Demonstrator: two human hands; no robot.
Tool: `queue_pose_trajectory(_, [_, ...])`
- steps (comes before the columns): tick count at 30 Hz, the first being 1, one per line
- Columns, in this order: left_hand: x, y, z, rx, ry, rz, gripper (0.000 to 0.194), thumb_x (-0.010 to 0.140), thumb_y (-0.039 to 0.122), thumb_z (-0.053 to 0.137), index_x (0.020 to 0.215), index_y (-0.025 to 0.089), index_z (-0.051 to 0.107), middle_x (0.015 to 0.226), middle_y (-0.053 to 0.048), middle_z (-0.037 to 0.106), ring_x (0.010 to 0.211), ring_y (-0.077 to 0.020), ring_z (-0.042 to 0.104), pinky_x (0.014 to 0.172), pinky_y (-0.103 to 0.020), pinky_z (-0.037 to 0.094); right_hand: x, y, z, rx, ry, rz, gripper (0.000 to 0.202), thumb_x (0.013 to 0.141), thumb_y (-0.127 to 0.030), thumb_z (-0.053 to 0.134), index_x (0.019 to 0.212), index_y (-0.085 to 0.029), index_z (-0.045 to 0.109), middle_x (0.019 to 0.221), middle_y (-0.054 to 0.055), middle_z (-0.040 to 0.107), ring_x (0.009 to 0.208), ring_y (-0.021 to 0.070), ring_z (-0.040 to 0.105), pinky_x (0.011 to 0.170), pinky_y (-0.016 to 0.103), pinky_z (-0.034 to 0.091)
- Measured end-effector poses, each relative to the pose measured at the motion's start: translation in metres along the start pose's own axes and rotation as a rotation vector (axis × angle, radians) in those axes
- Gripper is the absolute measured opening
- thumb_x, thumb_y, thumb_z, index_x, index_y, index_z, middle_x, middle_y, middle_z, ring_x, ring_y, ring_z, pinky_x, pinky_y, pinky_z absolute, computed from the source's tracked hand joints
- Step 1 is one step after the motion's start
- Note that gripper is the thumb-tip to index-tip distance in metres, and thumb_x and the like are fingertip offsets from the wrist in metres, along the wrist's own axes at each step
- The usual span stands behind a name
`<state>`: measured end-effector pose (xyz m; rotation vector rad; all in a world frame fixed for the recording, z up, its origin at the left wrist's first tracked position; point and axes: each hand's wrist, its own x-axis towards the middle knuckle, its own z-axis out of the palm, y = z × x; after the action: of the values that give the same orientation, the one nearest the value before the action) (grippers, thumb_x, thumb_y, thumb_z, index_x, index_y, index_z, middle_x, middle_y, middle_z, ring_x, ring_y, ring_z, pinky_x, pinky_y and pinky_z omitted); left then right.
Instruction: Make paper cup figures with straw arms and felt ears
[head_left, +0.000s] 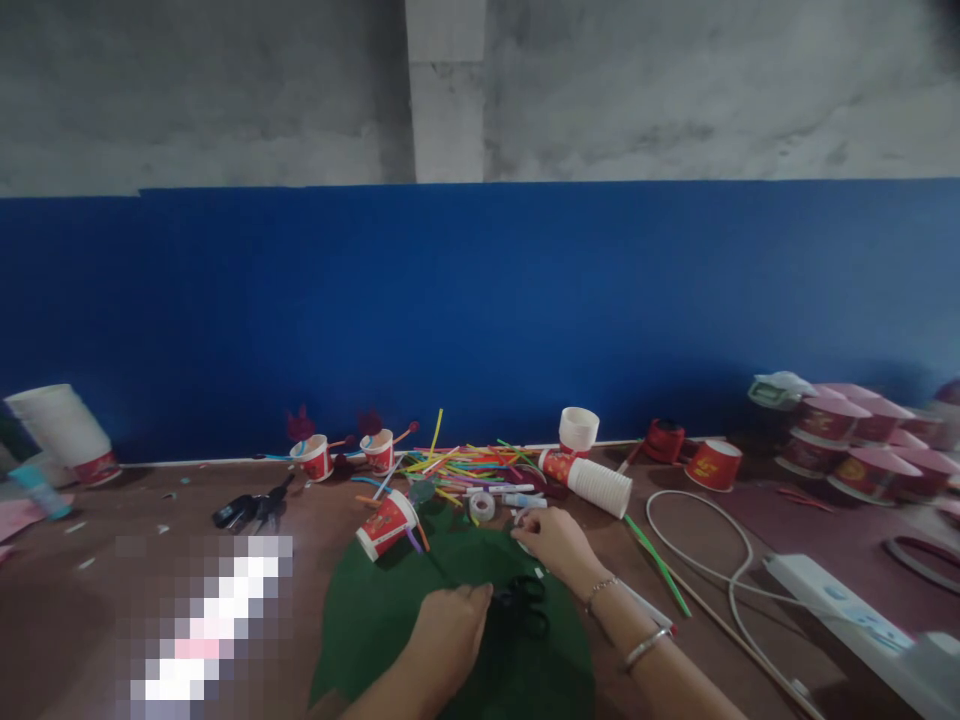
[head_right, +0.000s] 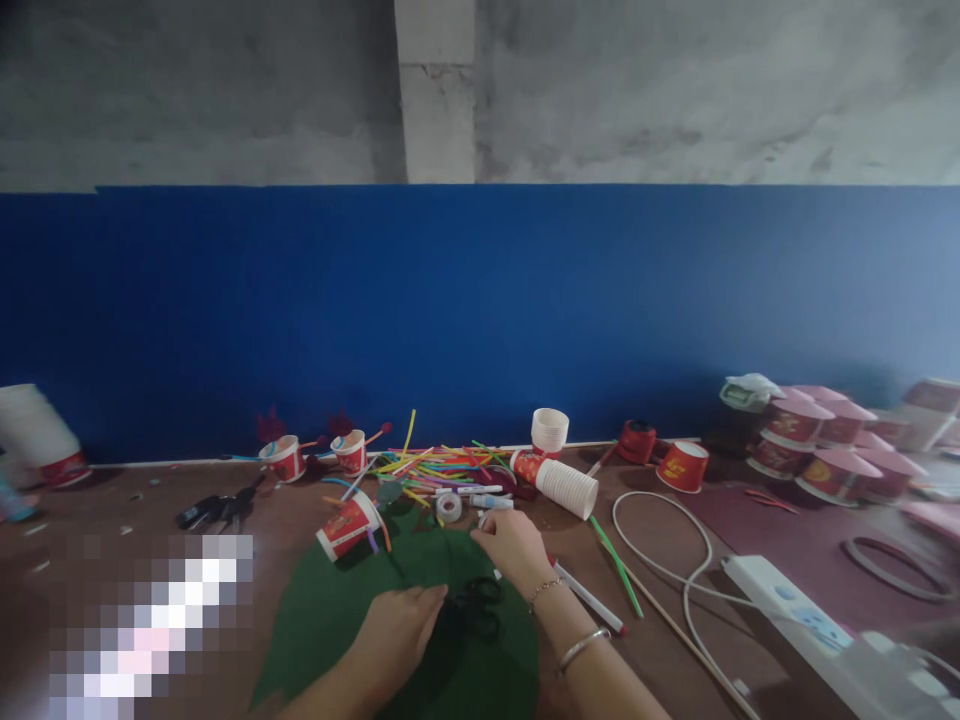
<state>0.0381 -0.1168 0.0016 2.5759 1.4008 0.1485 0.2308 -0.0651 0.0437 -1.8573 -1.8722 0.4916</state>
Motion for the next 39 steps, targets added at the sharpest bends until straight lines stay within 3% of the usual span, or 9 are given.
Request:
queue_pose_trajectory(2, [-0.001, -0.016, -0.002, -0.224, 0.101, -0.046, 0.039, 0.087, 0.023, 0.043, 0.125, 0.021, 0.051, 0.093, -0.009, 0.071, 0.082, -0.0225, 0.066, 0.073, -0.032, 0.048, 0.001, 0.001, 0.002, 0.066, -0.039, 0.012, 0.026, 0.076, -0.029, 0.054, 0.054, -0.017, 0.059, 0.056, 0.001, 0.064, 0.051, 0.0126, 0.056, 0.048, 0.020, 0.035])
queue_pose_trajectory(5, [0.005, -0.040, -0.004, -0.774, 0.257, -0.335, 0.038, 0.081, 0.030, 0.049, 0.115, 0.015, 0.058, 0.059, -0.001, 0.061, 0.061, -0.0184, 0.060, 0.061, -0.028, 0.044, 0.000, -0.004, 0.010, 0.145, -0.131, 0.007, 0.027, 0.079, -0.030, 0.050, 0.060, -0.016, 0.062, 0.052, 0.001, 0.064, 0.041, 0.0101, 0.054, 0.041, 0.018, 0.035])
queue_pose_trajectory(9, [0.020, -0.058, -0.008, -0.968, 0.232, -0.414, 0.045, 0.084, 0.042, 0.034, 0.105, 0.011, 0.059, 0.055, 0.002, 0.055, 0.046, -0.0139, 0.053, 0.045, -0.024, 0.038, 0.000, -0.021, 0.028, 0.178, -0.237, -0.044, 0.025, 0.078, -0.024, 0.050, 0.060, -0.015, 0.064, 0.054, 0.001, 0.066, 0.038, 0.0093, 0.053, 0.039, 0.017, 0.035])
queue_pose_trajectory(12, [0.021, -0.057, -0.009, -1.042, 0.250, -0.399, 0.043, 0.084, 0.041, 0.033, 0.105, 0.014, 0.059, 0.077, -0.005, 0.066, 0.066, -0.0171, 0.064, 0.055, -0.027, 0.047, 0.000, -0.033, 0.035, 0.152, -0.251, -0.088, 0.024, 0.079, -0.020, 0.047, 0.067, -0.016, 0.068, 0.059, 0.003, 0.068, 0.047, 0.0119, 0.059, 0.046, 0.019, 0.039])
queue_pose_trajectory(15, [0.012, -0.053, -0.007, -1.065, 0.302, -0.337, 0.038, 0.084, 0.037, 0.038, 0.108, 0.016, 0.060, 0.107, -0.008, 0.067, 0.104, -0.0211, 0.060, 0.090, -0.035, 0.046, -0.008, -0.033, 0.033, 0.082, -0.206, -0.123, 0.022, 0.075, -0.018, 0.048, 0.082, -0.016, 0.069, 0.075, 0.007, 0.070, 0.069, 0.0177, 0.063, 0.063, 0.024, 0.043])
queue_pose_trajectory(18, [-0.005, -0.055, 0.000, -0.929, 0.304, -0.191, 0.039, 0.085, 0.032, 0.041, 0.117, 0.017, 0.058, 0.127, -0.010, 0.058, 0.123, -0.0228, 0.048, 0.106, -0.040, 0.033, -0.028, -0.024, 0.027, 0.005, -0.228, -0.187, 0.026, 0.063, -0.017, 0.058, 0.086, -0.015, 0.068, 0.089, 0.010, 0.067, 0.087, 0.0238, 0.059, 0.076, 0.030, 0.041])
queue_pose_trajectory(21, [-0.027, -0.063, 0.007, -0.572, 0.299, -0.043, 0.041, 0.087, 0.027, 0.040, 0.126, 0.020, 0.052, 0.137, -0.009, 0.049, 0.129, -0.0226, 0.040, 0.108, -0.044, 0.032, -0.047, -0.014, 0.025, -0.127, -0.222, -0.304, 0.038, 0.057, -0.012, 0.054, 0.094, -0.016, 0.064, 0.099, 0.010, 0.062, 0.098, 0.0255, 0.052, 0.086, 0.035, 0.035])
queue_pose_trajectory(26, [-0.058, -0.079, 0.013, 0.021, 0.252, -0.041, 0.051, 0.092, 0.038, 0.035, 0.141, 0.025, 0.030, 0.146, -0.005, 0.035, 0.135, -0.0262, 0.029, 0.108, -0.053, 0.027, -0.056, -0.007, 0.023, -0.224, -0.179, -0.314, 0.033, 0.057, -0.009, 0.046, 0.086, -0.016, 0.061, 0.091, 0.007, 0.061, 0.092, 0.0221, 0.051, 0.086, 0.034, 0.033])
queue_pose_trajectory(39, [-0.086, -0.064, 0.038, 0.148, 0.168, -0.250, 0.060, 0.088, 0.053, 0.032, 0.140, 0.023, 0.028, 0.146, -0.008, 0.028, 0.133, -0.0341, 0.030, 0.103, -0.057, 0.029, -0.053, -0.003, 0.013, -0.372, -0.110, -0.074, 0.035, 0.066, -0.001, 0.043, 0.093, -0.009, 0.063, 0.099, 0.017, 0.065, 0.094, 0.0277, 0.059, 0.081, 0.034, 0.040])
